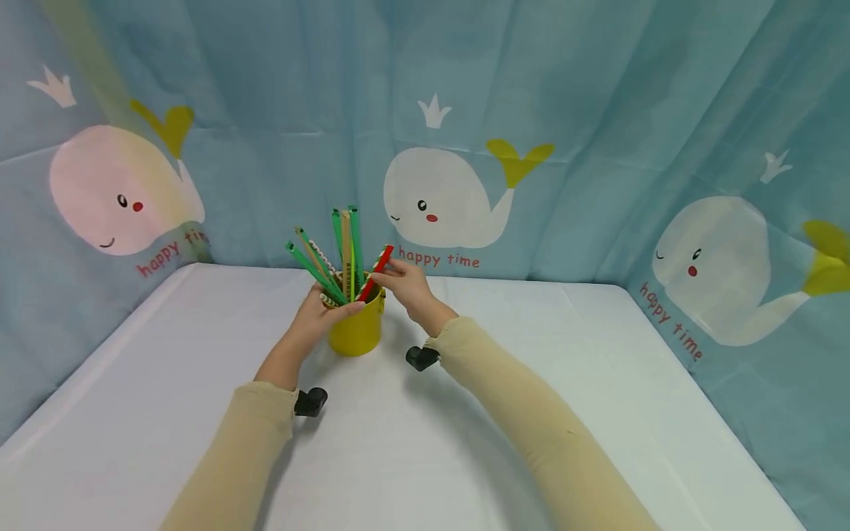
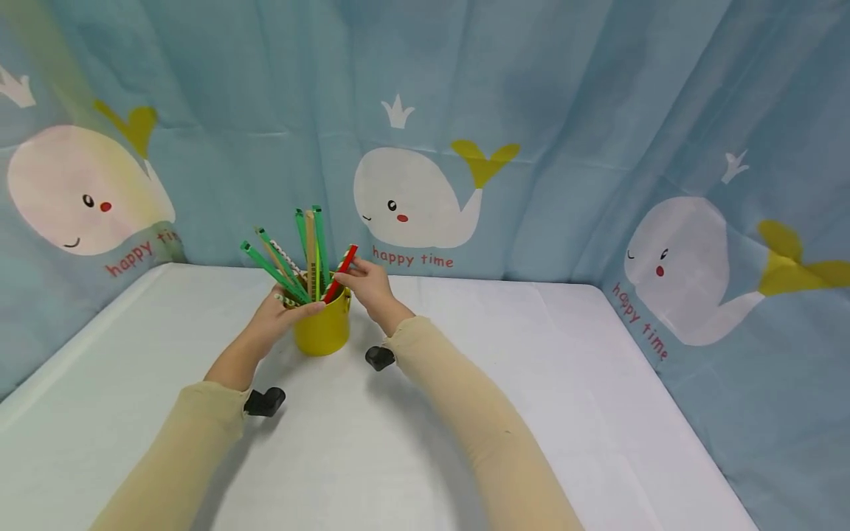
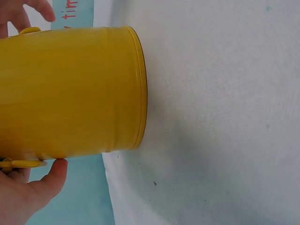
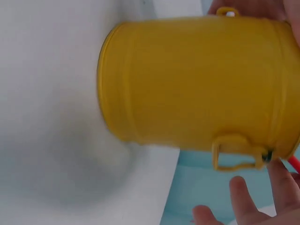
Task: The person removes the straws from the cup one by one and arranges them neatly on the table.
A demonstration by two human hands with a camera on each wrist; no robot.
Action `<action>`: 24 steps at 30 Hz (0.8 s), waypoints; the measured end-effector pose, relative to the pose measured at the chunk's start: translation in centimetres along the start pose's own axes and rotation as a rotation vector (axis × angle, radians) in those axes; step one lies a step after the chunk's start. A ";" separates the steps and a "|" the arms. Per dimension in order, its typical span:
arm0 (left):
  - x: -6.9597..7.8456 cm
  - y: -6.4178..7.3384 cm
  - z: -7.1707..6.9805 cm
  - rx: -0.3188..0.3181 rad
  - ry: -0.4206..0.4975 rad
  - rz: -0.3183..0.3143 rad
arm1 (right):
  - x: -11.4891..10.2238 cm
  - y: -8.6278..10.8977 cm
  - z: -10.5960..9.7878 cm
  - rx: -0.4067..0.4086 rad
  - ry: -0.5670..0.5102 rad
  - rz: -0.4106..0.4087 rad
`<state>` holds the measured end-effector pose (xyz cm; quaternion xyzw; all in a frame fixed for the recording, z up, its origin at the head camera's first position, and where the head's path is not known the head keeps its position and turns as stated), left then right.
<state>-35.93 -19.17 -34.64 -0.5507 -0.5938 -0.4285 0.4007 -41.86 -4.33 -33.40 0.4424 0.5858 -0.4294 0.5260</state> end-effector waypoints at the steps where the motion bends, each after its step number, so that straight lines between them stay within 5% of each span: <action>1: 0.1 0.0 0.1 -0.002 0.010 0.013 | -0.1 -0.1 0.2 0.013 -0.002 -0.008; 8: 1.0 0.1 0.3 -0.022 0.046 0.101 | -0.5 -0.2 1.1 0.062 -0.010 -0.040; 24: 0.5 -0.1 0.3 -0.005 0.026 0.063 | -1.8 0.6 -1.1 0.149 0.089 -0.091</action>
Point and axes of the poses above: each hand's wrist, its own y-axis away from the middle knuckle, its own z-axis out of the palm, x = y × z, the point moved 10 cm from there along -y, towards the middle knuckle, and after that the axes turned 7 degrees about -z, right-handed, at the moved point
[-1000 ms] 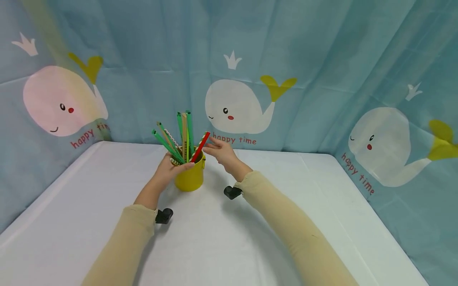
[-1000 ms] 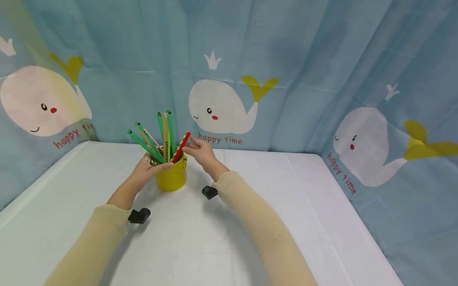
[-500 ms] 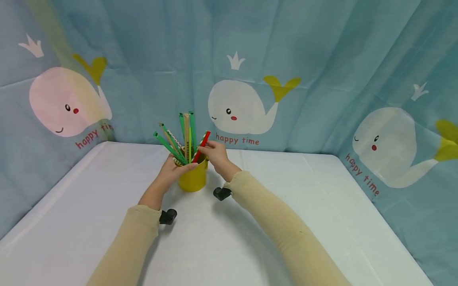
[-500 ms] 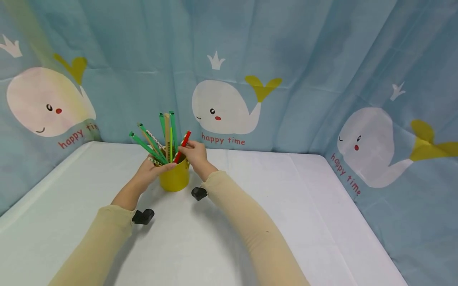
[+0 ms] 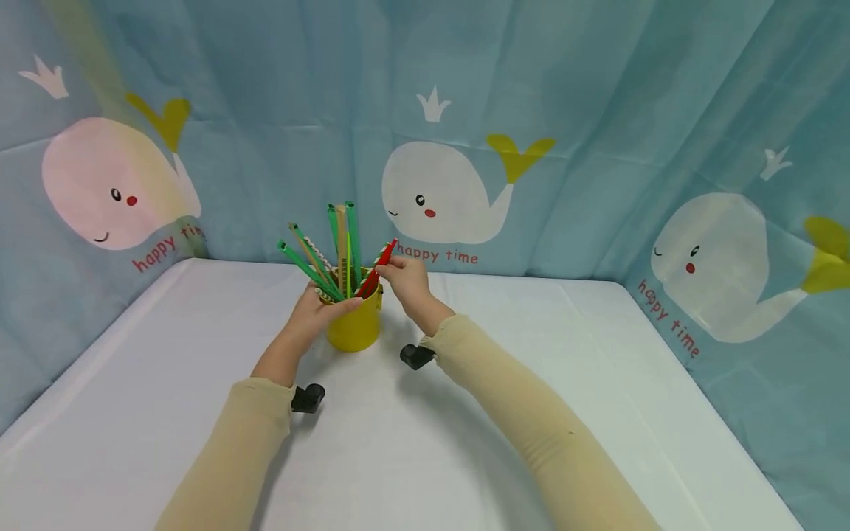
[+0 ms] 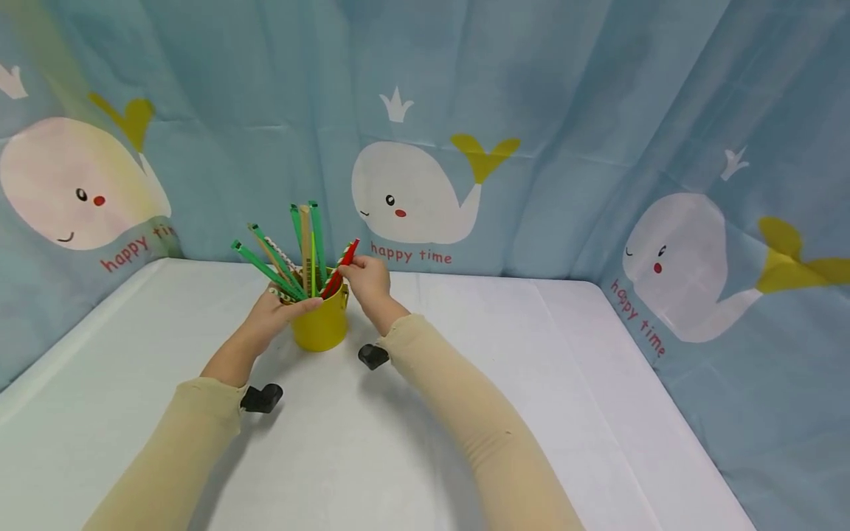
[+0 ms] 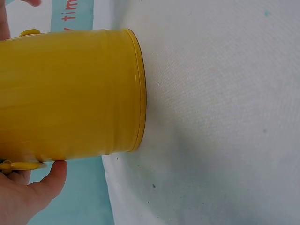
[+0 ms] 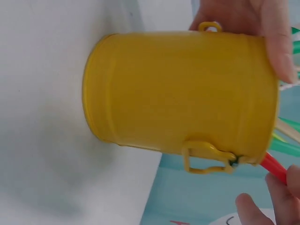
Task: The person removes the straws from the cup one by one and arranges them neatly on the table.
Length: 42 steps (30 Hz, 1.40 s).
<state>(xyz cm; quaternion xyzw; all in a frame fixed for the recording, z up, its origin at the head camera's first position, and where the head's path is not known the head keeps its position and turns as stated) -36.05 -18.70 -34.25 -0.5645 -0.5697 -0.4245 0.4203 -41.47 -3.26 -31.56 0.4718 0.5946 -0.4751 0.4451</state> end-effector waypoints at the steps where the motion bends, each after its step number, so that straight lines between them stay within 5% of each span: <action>1: 0.0 0.0 0.0 0.001 0.002 -0.001 | -0.2 0.0 -0.2 0.001 0.007 -0.003; 16: -0.9 0.2 -0.2 0.002 -0.016 -0.076 | -3.2 0.6 -3.7 0.064 -0.187 -0.092; 27: -1.0 0.2 -0.5 0.008 -0.017 -0.099 | -6.5 1.9 -7.9 0.078 -0.360 -0.349; 36: -0.8 0.2 -0.7 0.014 -0.023 -0.094 | -2.9 1.0 -11.7 0.238 -0.266 -0.340; 42: -1.1 0.1 -0.2 0.013 -0.018 -0.119 | -0.5 0.2 -13.0 0.260 -0.194 -0.356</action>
Point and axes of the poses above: each hand's wrist, its own y-axis away from the middle knuckle, its own z-axis out of the palm, x = y × z, the point moved 10 cm from there along -y, towards the middle knuckle, and after that the axes turned 7 degrees about -z, right-handed, at the moved point
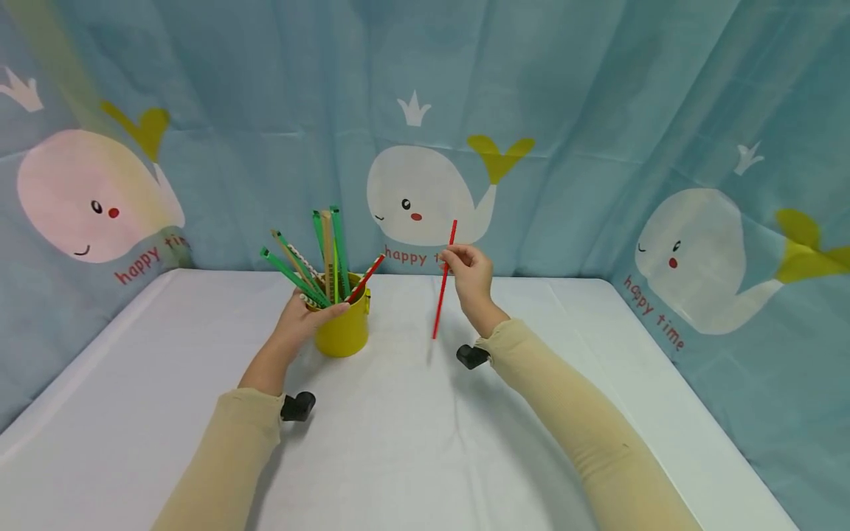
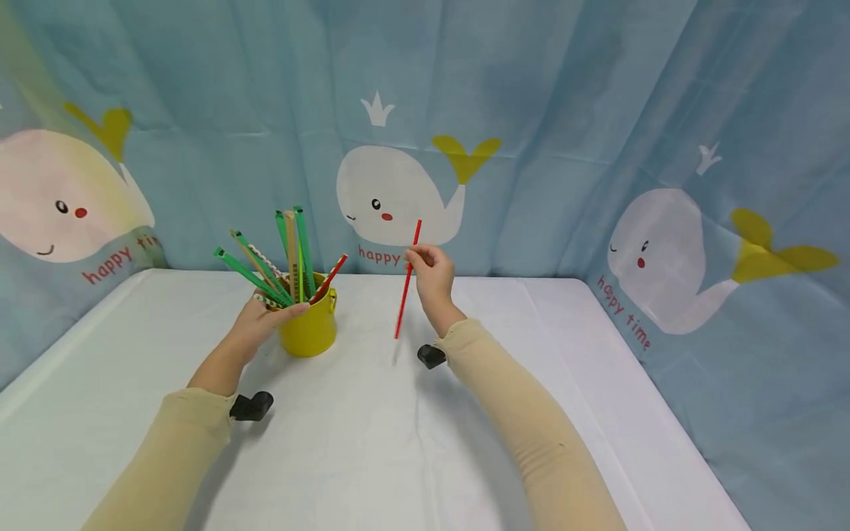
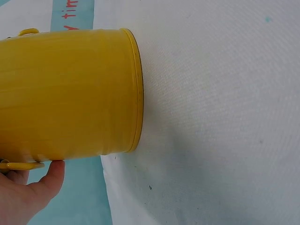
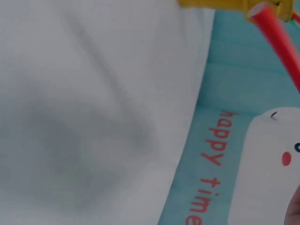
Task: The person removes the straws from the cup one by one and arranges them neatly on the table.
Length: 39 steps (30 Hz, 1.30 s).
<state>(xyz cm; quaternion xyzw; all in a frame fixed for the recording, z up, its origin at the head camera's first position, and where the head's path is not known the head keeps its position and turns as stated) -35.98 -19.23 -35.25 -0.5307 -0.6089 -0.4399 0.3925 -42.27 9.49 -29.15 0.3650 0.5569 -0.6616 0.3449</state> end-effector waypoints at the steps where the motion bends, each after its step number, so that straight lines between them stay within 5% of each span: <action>1: -0.1 0.0 0.0 0.001 0.000 -0.003 | 0.4 -0.1 0.0 -0.015 0.015 0.012; 21: 0.2 0.4 -0.1 -0.011 0.015 0.038 | 7.1 0.3 2.6 -0.519 0.358 0.185; 31: -0.2 0.3 0.0 -0.003 0.023 0.022 | 10.3 0.7 3.2 -0.660 0.593 0.270; 39: -0.1 0.3 0.1 -0.001 0.013 0.014 | 12.0 0.7 3.6 -0.793 0.709 0.261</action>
Point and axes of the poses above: each hand's wrist, its own y-axis away from the middle knuckle, its own z-axis out of the palm, x = y × z, the point moved 10 cm from there along -y, towards the middle knuckle, and after that the axes turned 7 degrees about -z, right-handed, at the moved point
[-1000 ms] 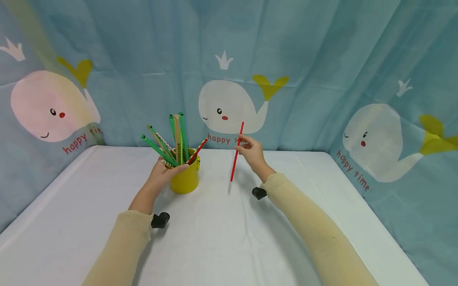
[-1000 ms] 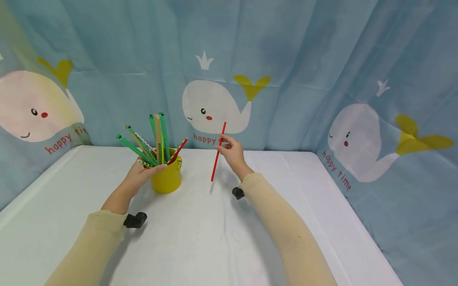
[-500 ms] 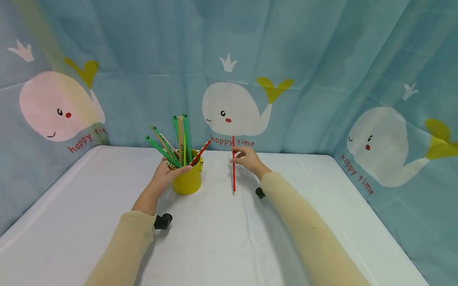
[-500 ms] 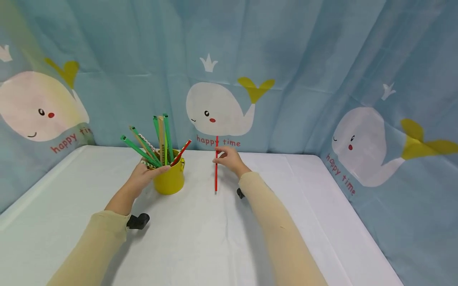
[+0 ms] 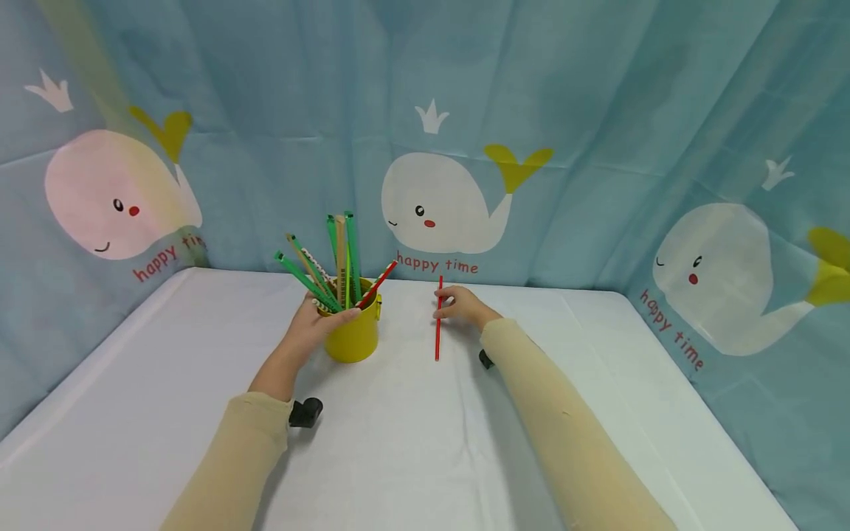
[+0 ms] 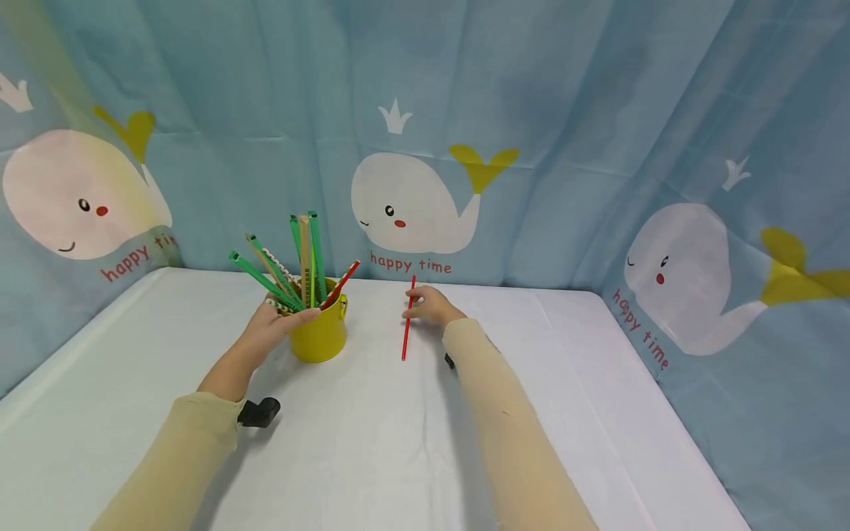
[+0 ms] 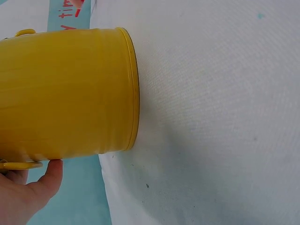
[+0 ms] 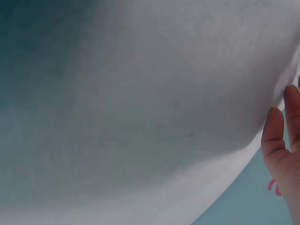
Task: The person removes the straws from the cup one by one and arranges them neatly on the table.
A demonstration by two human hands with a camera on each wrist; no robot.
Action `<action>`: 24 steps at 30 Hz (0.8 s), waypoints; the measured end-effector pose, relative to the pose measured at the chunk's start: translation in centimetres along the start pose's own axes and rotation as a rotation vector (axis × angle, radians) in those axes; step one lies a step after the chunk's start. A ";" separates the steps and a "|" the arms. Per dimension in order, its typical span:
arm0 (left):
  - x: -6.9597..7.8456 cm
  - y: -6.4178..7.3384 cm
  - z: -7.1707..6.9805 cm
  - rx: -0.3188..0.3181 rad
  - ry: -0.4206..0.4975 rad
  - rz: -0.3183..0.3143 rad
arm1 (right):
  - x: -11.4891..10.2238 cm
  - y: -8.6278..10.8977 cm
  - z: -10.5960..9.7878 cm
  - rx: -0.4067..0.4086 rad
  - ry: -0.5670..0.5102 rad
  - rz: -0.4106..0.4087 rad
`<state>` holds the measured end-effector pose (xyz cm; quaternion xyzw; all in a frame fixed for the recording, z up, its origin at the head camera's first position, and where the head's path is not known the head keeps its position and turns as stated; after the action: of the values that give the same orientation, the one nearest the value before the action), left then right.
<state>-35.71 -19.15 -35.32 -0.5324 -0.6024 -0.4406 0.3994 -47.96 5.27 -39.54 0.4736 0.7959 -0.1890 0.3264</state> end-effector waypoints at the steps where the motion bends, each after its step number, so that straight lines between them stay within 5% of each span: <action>1: 0.0 0.0 0.0 0.000 -0.005 -0.003 | 0.1 -0.1 0.1 -0.012 0.019 -0.004; 7: 0.1 0.1 0.0 0.000 -0.002 -0.004 | 0.8 0.4 0.3 -0.090 0.140 0.077; 12: -0.1 0.2 0.1 -0.003 -0.002 -0.021 | 1.5 2.7 1.6 -0.283 0.148 0.235; 15: -0.1 0.3 0.1 -0.008 -0.010 -0.022 | 1.3 3.7 2.4 -0.347 0.155 0.242; 24: 0.1 0.2 0.0 -0.016 -0.020 -0.011 | 0.8 3.8 2.4 -0.288 0.238 0.208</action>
<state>-35.48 -19.13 -35.21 -0.5366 -0.6057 -0.4423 0.3867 -44.05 6.11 -41.80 0.5209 0.7943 0.0187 0.3121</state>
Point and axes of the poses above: each hand's wrist, its own y-axis away from the middle knuckle, its own z-axis out of the palm, x = y × z, the point moved 10 cm from there along -y, towards the middle knuckle, and after that the axes turned 7 degrees about -z, right-handed, at the moved point
